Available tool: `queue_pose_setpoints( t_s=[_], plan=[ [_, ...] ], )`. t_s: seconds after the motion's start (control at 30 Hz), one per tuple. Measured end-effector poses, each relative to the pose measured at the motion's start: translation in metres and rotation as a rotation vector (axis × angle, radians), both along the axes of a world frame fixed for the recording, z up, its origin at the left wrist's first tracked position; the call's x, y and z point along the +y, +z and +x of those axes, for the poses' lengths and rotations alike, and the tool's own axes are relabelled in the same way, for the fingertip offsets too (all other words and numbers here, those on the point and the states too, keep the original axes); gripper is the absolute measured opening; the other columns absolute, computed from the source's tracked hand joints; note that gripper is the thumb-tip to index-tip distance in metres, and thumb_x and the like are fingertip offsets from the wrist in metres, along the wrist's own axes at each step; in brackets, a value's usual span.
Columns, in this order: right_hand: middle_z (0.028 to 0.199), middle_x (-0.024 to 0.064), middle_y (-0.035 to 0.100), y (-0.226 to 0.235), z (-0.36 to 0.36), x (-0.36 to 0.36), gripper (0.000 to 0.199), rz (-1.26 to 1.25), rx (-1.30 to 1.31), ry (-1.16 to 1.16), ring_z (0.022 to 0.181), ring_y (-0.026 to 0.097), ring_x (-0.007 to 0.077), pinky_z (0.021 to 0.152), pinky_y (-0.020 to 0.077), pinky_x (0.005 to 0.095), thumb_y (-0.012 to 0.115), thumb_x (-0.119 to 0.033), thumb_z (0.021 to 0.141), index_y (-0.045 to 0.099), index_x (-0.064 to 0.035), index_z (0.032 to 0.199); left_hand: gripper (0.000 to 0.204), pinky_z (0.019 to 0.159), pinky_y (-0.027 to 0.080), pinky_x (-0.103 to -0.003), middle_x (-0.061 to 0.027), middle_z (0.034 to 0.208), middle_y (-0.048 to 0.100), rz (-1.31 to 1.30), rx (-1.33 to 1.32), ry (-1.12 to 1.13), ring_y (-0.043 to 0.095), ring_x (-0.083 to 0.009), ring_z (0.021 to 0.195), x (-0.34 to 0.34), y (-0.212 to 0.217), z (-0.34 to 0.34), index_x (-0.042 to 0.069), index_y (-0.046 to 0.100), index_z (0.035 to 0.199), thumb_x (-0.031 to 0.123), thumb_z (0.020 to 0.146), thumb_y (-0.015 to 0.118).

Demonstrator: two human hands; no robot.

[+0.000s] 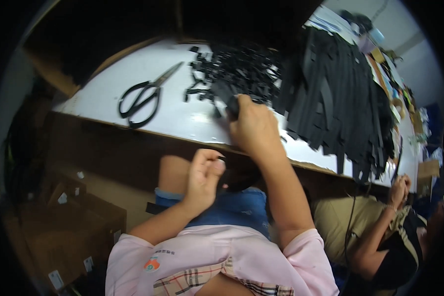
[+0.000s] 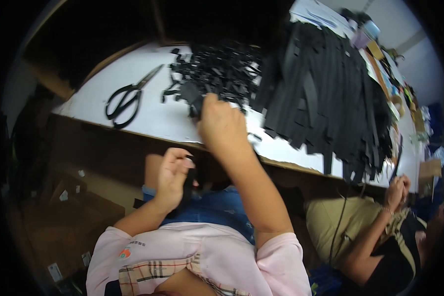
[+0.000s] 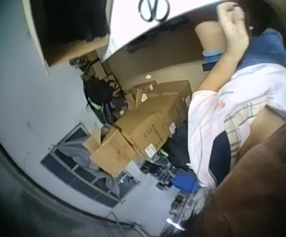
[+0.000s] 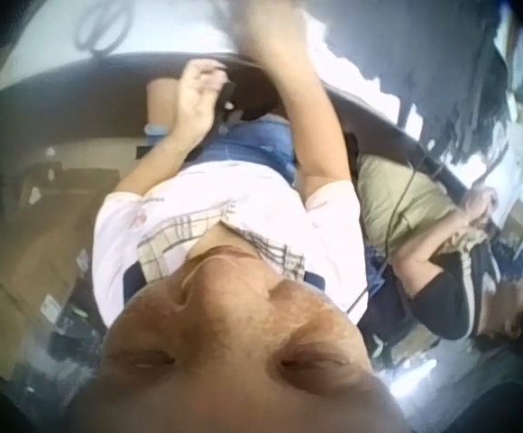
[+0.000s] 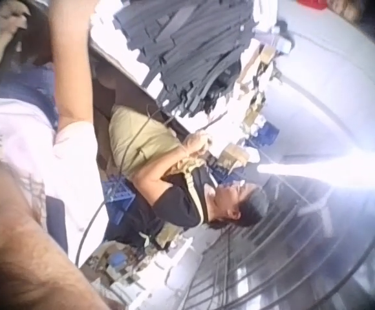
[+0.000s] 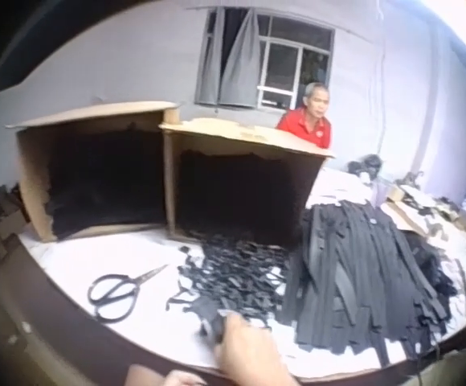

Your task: Assembling plastic buckles and clips onto black nylon straps at a workbench.

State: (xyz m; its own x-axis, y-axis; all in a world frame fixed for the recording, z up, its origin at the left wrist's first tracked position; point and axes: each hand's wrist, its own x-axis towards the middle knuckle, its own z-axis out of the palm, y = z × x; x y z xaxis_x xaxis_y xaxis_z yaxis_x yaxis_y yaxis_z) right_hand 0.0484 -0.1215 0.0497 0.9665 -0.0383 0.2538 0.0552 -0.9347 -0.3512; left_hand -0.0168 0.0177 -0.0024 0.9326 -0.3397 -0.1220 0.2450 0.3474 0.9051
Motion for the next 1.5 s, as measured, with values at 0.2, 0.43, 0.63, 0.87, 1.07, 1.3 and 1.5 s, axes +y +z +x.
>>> queue_pose_setpoints(
  t_s=[0.2, 0.43, 0.63, 0.87, 1.07, 1.3, 1.5],
  plan=[
    [0.064, 0.0238, 0.057, -0.01, 0.012, 0.001, 0.027, -0.079, 0.106, -0.049, 0.063, 0.058, 0.0397, 0.061, 0.0483, 0.0459, 0.06, -0.016, 0.069, 0.048, 0.0032, 0.083, 0.018, 0.064, 0.044, -0.017, -0.0024, 0.087, 0.052, -0.108, 0.054, -0.11, 0.05, -0.0048, 0.075, 0.008, 0.0, 0.005, 0.004, 0.045, 0.101, 0.007, 0.085, 0.053],
    [0.063, 0.0177, 0.057, -0.002, -0.023, -0.02, 0.018, 0.146, 0.136, -0.008, 0.057, 0.057, 0.0296, 0.054, 0.0445, 0.0373, 0.057, -0.009, 0.066, 0.051, 0.0021, 0.08, 0.013, 0.068, 0.043, -0.019, -0.0026, 0.082, 0.057, -0.244, 0.101, -0.142, 0.053, -0.0061, 0.073, 0.008, 0.001, 0.006, 0.002, 0.053, 0.094, 0.006, 0.082, 0.057],
    [0.071, 0.0035, 0.059, -0.002, -0.085, -0.008, 0.011, 1.399, 0.164, -0.034, 0.053, 0.049, 0.0055, 0.045, 0.0389, 0.0181, 0.059, 0.0, 0.075, 0.058, 0.0004, 0.086, 0.014, 0.066, 0.044, -0.02, -0.0042, 0.083, 0.06, -0.321, 0.176, -0.167, 0.055, -0.0077, 0.073, 0.001, 0.01, 0.004, 0.002, 0.056, 0.093, 0.002, 0.08, 0.058],
    [0.068, 0.0039, 0.06, -0.026, -0.106, -0.01, 0.015, 1.515, 0.04, -0.055, 0.048, 0.046, 0.0042, 0.042, 0.0351, 0.0161, 0.064, -0.004, 0.076, 0.061, 0.0016, 0.089, 0.012, 0.061, 0.044, -0.021, -0.0059, 0.083, 0.058, -0.24, 0.097, -0.192, 0.053, -0.0073, 0.069, -0.008, 0.015, 0.0, -0.002, 0.058, 0.091, 0.001, 0.08, 0.058],
    [0.069, 0.0039, 0.062, -0.024, -0.11, -0.015, 0.015, 1.226, -0.04, 0.027, 0.053, 0.052, 0.0053, 0.047, 0.0416, 0.0173, 0.064, -0.002, 0.075, 0.062, -0.0003, 0.09, 0.008, 0.066, 0.048, -0.02, -0.0039, 0.08, 0.056, 0.032, -0.146, -0.152, 0.053, -0.0066, 0.07, -0.011, 0.016, -0.001, -0.004, 0.057, 0.087, 0.0, 0.08, 0.059],
    [0.072, 0.0049, 0.063, -0.022, -0.109, -0.019, 0.014, 1.167, 0.0, 0.085, 0.056, 0.054, 0.0057, 0.052, 0.0428, 0.0182, 0.063, -0.001, 0.076, 0.062, -0.0003, 0.09, 0.01, 0.068, 0.05, -0.021, -0.0056, 0.082, 0.054, -0.01, -0.196, -0.094, 0.054, -0.0076, 0.073, -0.016, 0.015, -0.005, -0.005, 0.055, 0.089, -0.001, 0.08, 0.057],
    [0.067, 0.0007, 0.055, -0.02, -0.119, -0.009, 0.016, 1.458, 0.052, 0.036, 0.056, 0.047, 0.0044, 0.05, 0.038, 0.0165, 0.065, -0.008, 0.076, 0.06, 0.0, 0.088, 0.023, 0.071, 0.048, -0.022, -0.0069, 0.092, 0.052, -0.06, -0.23, -0.039, 0.053, -0.0082, 0.08, -0.016, 0.018, -0.005, -0.002, 0.05, 0.103, 0.001, 0.081, 0.055]
  ],
)
